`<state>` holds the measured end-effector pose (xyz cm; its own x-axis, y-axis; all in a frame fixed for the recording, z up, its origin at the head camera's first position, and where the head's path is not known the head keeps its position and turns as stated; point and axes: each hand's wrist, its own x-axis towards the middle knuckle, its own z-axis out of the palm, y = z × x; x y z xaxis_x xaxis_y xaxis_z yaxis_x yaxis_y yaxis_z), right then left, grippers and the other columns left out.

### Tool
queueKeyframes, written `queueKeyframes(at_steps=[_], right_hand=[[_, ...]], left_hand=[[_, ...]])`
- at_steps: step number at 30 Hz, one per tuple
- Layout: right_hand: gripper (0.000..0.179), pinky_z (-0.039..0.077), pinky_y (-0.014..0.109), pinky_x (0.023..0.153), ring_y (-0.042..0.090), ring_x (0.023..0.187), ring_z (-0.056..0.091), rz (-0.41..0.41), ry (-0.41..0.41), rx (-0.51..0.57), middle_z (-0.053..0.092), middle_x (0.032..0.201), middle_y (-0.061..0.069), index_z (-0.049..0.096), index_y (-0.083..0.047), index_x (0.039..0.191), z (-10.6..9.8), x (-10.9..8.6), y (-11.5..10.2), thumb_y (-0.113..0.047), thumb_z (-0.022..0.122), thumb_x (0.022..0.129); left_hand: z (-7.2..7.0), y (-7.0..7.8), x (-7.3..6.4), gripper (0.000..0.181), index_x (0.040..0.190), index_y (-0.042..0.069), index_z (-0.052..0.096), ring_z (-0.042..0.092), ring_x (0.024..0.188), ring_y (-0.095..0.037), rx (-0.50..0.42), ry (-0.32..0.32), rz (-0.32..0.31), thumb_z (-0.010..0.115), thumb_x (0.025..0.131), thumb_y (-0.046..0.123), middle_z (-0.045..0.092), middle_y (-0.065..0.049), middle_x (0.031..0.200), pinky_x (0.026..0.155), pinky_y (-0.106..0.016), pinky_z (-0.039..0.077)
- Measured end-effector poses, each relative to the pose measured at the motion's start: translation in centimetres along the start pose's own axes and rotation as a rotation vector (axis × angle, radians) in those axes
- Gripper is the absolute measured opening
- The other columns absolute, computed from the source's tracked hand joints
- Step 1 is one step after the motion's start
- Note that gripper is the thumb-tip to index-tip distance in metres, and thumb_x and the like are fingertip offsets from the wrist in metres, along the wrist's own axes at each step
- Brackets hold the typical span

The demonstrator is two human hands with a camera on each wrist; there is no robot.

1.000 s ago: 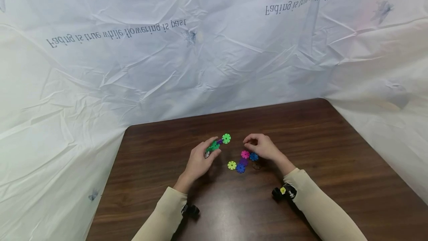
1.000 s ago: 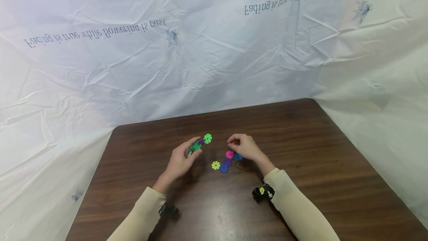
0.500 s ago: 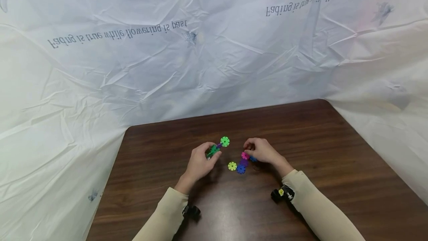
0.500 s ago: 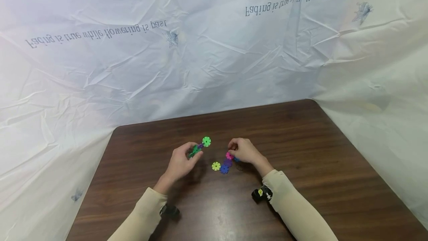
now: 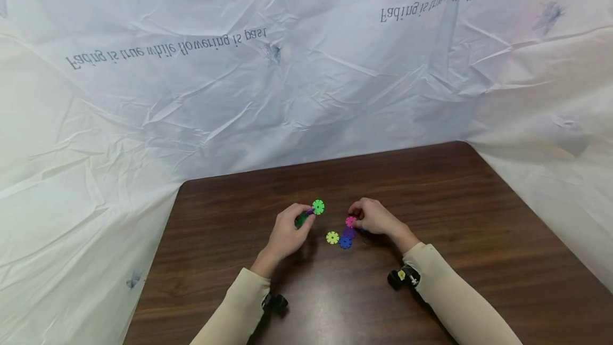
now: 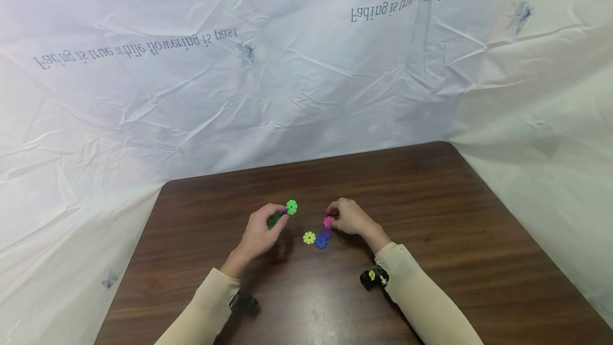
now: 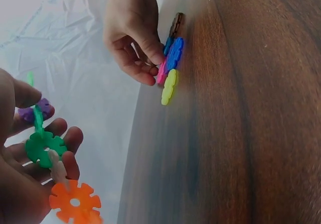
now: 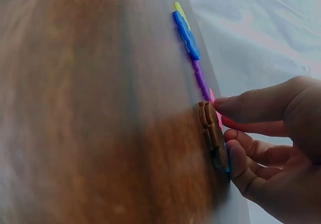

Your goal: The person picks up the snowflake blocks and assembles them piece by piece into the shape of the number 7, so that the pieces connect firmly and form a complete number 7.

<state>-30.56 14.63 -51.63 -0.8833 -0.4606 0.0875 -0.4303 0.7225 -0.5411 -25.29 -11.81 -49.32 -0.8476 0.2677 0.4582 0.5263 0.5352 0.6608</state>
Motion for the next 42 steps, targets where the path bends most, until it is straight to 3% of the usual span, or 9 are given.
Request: queueKeyframes(at_steps=[10,17,25,35,42], right_hand=[[0.017,0.049,0.032,0.072,0.013,0.081,0.058,-0.035,-0.004,-0.026,0.063,0.09,0.002,0.069,-0.008,0.101,0.3,0.1,0.1,-0.011,0.075,0.085],[0.016,0.046,0.031,0.067,0.011,0.073,0.053,-0.034,0.009,0.003,0.061,0.082,-0.001,0.067,-0.01,0.097,0.2,0.1,0.1,-0.005,0.075,0.083],[0.014,0.046,0.03,0.066,0.01,0.071,0.054,-0.009,0.029,0.081,0.06,0.079,-0.005,0.069,-0.014,0.094,0.0,0.2,0.1,-0.003,0.068,0.088],[0.011,0.051,0.025,0.065,0.007,0.072,0.06,-0.112,0.151,0.204,0.065,0.081,-0.007,0.072,-0.019,0.093,-0.5,0.3,-0.4,-0.009,0.072,0.087],[0.012,0.052,0.028,0.064,0.014,0.072,0.064,-0.163,0.216,0.252,0.067,0.082,-0.006,0.074,-0.019,0.093,-1.5,0.3,-1.5,-0.01,0.073,0.086]], left_hand=[[0.1,0.0,-0.1,0.019,0.107,0.009,0.072,0.059,0.076,-0.008,0.013,0.001,0.026,0.059,0.098,0.02,0.068,0.0,0.096,0.069,-0.045,0.054],[0.1,-0.1,-0.3,0.019,0.107,0.009,0.073,0.059,0.075,-0.008,0.037,0.0,0.014,0.06,0.097,0.02,0.068,0.0,0.095,0.069,-0.044,0.054],[0.0,0.0,-0.4,0.019,0.106,0.008,0.073,0.062,0.077,-0.011,0.049,-0.01,-0.014,0.061,0.096,0.018,0.069,-0.002,0.095,0.07,-0.044,0.055],[-0.1,0.0,-0.3,0.017,0.105,0.01,0.074,0.056,0.067,-0.007,0.07,-0.015,-0.009,0.062,0.096,0.018,0.068,0.001,0.091,0.062,-0.024,0.047],[-0.1,0.0,-0.3,0.016,0.104,0.009,0.074,0.056,0.067,-0.011,0.072,-0.009,-0.004,0.062,0.095,0.017,0.067,0.001,0.089,0.061,-0.022,0.047]])
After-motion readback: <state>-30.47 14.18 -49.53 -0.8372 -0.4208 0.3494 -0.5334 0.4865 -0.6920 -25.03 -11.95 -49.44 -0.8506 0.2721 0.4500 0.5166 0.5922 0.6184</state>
